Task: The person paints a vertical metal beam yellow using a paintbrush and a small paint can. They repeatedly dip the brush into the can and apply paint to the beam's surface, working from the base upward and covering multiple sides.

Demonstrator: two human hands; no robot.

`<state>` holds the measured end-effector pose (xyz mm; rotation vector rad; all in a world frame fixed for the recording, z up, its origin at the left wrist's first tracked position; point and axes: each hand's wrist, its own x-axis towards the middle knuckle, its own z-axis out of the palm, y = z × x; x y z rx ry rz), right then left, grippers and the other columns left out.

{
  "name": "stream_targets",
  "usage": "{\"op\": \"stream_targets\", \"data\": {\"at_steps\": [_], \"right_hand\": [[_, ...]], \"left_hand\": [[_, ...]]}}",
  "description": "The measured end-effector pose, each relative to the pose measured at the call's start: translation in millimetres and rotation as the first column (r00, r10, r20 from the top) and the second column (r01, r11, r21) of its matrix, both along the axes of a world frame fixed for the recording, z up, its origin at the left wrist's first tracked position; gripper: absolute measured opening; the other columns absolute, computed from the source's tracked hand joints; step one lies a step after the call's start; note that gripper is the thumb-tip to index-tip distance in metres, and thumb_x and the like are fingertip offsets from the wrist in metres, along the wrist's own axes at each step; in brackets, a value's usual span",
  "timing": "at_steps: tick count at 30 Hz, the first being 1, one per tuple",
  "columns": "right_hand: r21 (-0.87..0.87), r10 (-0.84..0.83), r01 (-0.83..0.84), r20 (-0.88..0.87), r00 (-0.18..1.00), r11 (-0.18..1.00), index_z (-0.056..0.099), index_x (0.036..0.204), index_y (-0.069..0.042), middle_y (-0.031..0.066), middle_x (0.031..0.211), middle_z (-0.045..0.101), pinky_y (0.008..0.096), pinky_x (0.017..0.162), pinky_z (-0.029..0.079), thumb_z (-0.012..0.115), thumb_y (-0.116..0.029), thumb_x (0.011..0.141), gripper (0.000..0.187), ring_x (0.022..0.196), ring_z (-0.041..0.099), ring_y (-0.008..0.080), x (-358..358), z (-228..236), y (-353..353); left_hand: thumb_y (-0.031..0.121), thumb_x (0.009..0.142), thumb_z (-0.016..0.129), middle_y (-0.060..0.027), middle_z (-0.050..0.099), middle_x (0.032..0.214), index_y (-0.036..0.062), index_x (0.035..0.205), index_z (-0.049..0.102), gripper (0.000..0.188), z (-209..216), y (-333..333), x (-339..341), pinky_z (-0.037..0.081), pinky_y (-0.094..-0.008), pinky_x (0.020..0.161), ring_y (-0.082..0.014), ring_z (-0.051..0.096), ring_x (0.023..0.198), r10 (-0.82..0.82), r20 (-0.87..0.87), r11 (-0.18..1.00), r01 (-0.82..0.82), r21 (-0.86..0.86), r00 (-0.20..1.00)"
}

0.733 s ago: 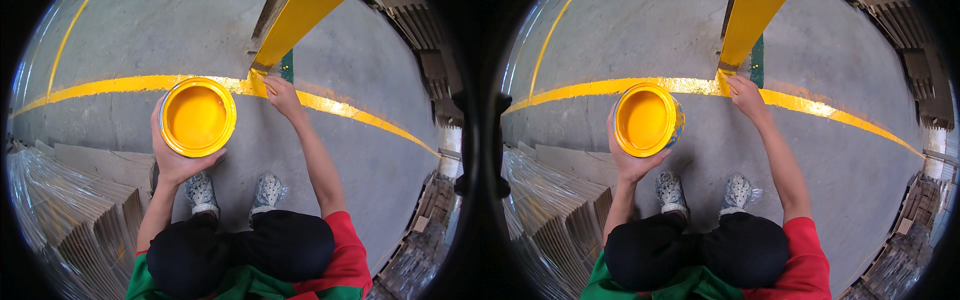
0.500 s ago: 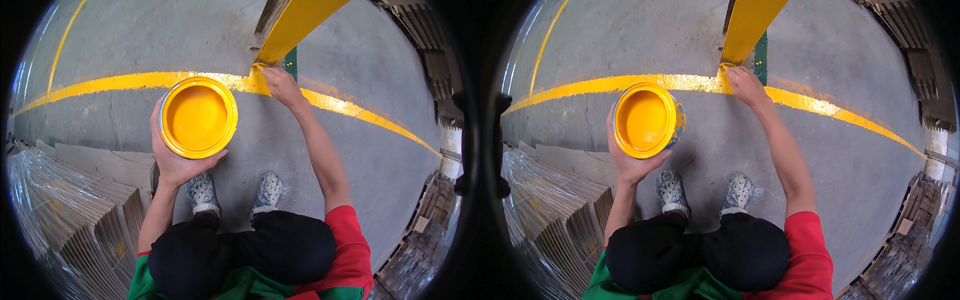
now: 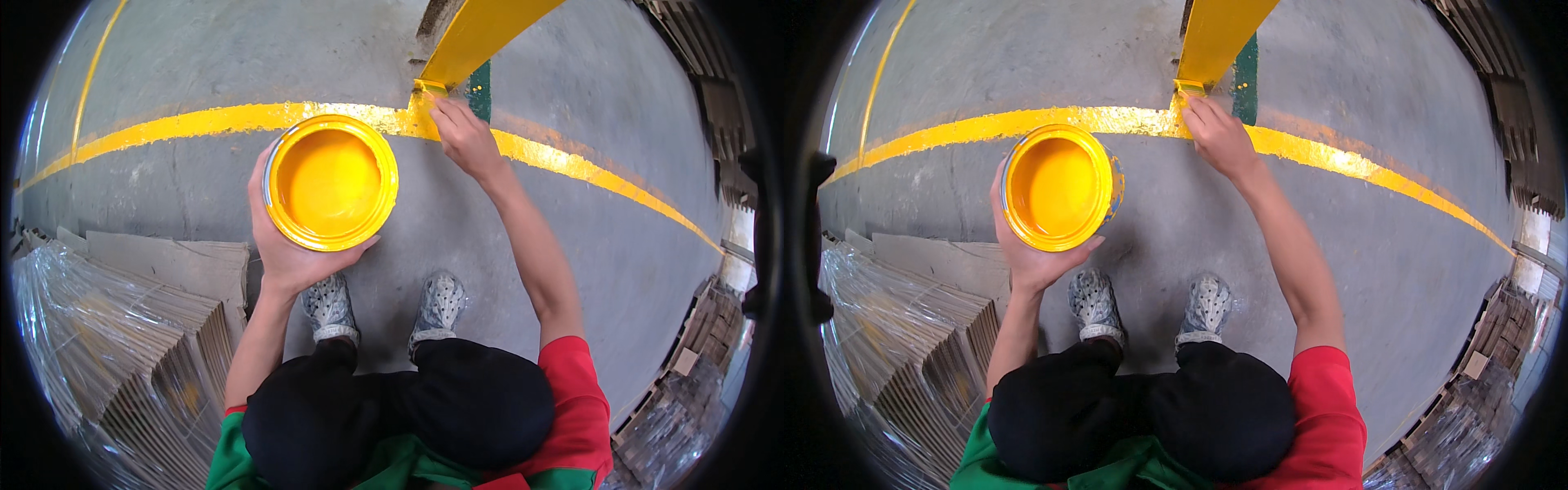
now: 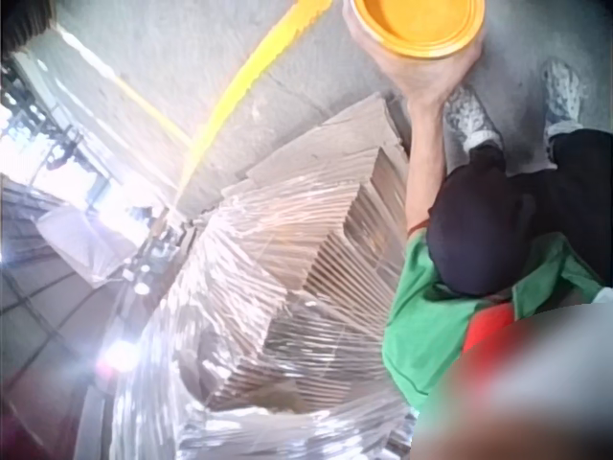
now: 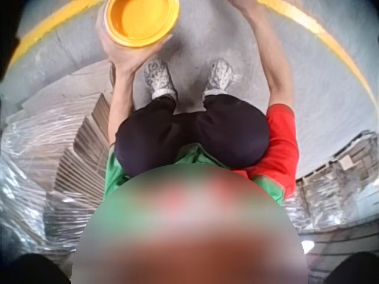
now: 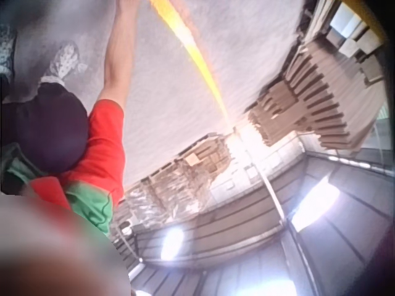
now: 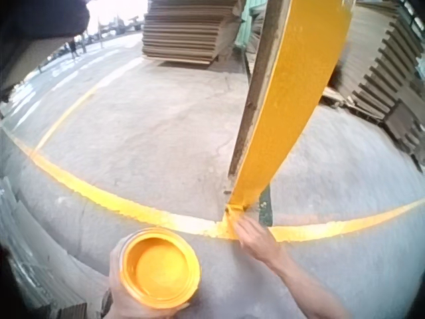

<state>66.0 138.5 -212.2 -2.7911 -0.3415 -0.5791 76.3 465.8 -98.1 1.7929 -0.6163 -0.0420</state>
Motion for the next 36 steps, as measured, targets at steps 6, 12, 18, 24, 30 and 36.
{"op": "stream_targets", "data": {"at_steps": [6, 12, 18, 24, 30, 36], "right_hand": [[0.007, 0.062, -0.061, -0.081, 0.995, 0.998, 0.063, 0.1, 0.0, 0.0162, 0.117, 0.07, 0.0413, 0.086, 0.06, 0.064, 0.002, 0.084, 0.016, 0.11, 0.067, 0.0323, -6.0, -9.1, 7.2], [-0.06, 0.014, -0.019, -0.072, 0.997, 0.998, 0.064, 0.101, 0.0, 0.016, 0.12, 0.069, 0.041, 0.085, 0.061, 0.064, 0.002, 0.084, 0.016, 0.111, 0.067, 0.0313, 2.9, -17.0, 1.1], [-0.021, 0.057, -0.059, -0.066, 0.996, 0.998, 0.066, 0.104, 0.0, 0.0158, 0.122, 0.07, 0.0391, 0.086, 0.062, 0.064, 0.002, 0.084, 0.021, 0.113, 0.068, 0.0309, -10.3, -17.7, 5.5], [-0.056, 0.011, -0.01, 0.022, 1.0, 0.998, 0.067, 0.108, 0.001, 0.0167, 0.126, 0.07, 0.0393, 0.09, 0.06, 0.066, 0.002, 0.084, 0.024, 0.115, 0.068, 0.0314, -5.3, -22.5, 4.2], [-0.061, 0.031, -0.039, -0.118, 0.992, 0.997, 0.067, 0.108, 0.001, 0.0176, 0.127, 0.069, 0.0393, 0.093, 0.06, 0.067, 0.003, 0.083, 0.025, 0.115, 0.067, 0.0329, -11.3, -27.0, 3.4], [-0.109, 0.003, 0.007, 0.093, 0.996, 0.994, 0.067, 0.107, -0.001, 0.0159, 0.125, 0.069, 0.0376, 0.089, 0.061, 0.067, 0.002, 0.081, 0.026, 0.116, 0.066, 0.0301, -7.6, -38.4, 4.5]], "left_hand": [[0.032, 0.059, 0.103, -0.0163, 0.047, 0.15, 0.0002, 0.158, 0.026, 0.129, -4.0, -3.7, 0.8, 0.041, -0.045, 0.119, -0.0295, 0.052, 0.139, 0.0, 0.009, 1.0, 0.0, 0.02, 1.0], [0.029, 0.06, 0.102, -0.0163, 0.047, 0.149, 0.0019, 0.157, 0.026, 0.126, -0.9, -1.6, 0.0, 0.042, -0.0444, 0.12, -0.0298, 0.051, 0.14, -0.011, 0.021, 1.0, 0.011, 0.006, 1.0], [0.027, 0.06, 0.102, -0.0167, 0.046, 0.149, 0.0019, 0.156, 0.027, 0.124, -1.1, 1.5, 0.9, 0.042, -0.0444, 0.12, -0.0298, 0.051, 0.14, -0.013, 0.037, 0.999, 0.011, 0.049, 0.999], [0.031, 0.06, 0.102, -0.0161, 0.046, 0.15, 0.0015, 0.158, 0.026, 0.128, -3.4, -3.0, 1.8, 0.041, -0.0451, 0.12, -0.0294, 0.051, 0.14, -0.027, -0.007, 0.999, 0.027, 0.031, 1.0], [0.027, 0.059, 0.103, -0.0169, 0.046, 0.149, 0.0009, 0.156, 0.027, 0.126, -4.9, -6.4, 0.8, 0.041, -0.0437, 0.12, -0.0306, 0.051, 0.139, -0.023, -0.018, 1.0, 0.023, -0.012, 1.0], [0.027, 0.058, 0.103, -0.017, 0.047, 0.149, 0.001, 0.156, 0.027, 0.127, -4.9, -1.4, 2.7, 0.041, -0.0438, 0.12, -0.0304, 0.051, 0.14, -0.001, 0.009, 1.0, 0.0, 0.017, 1.0]]}}
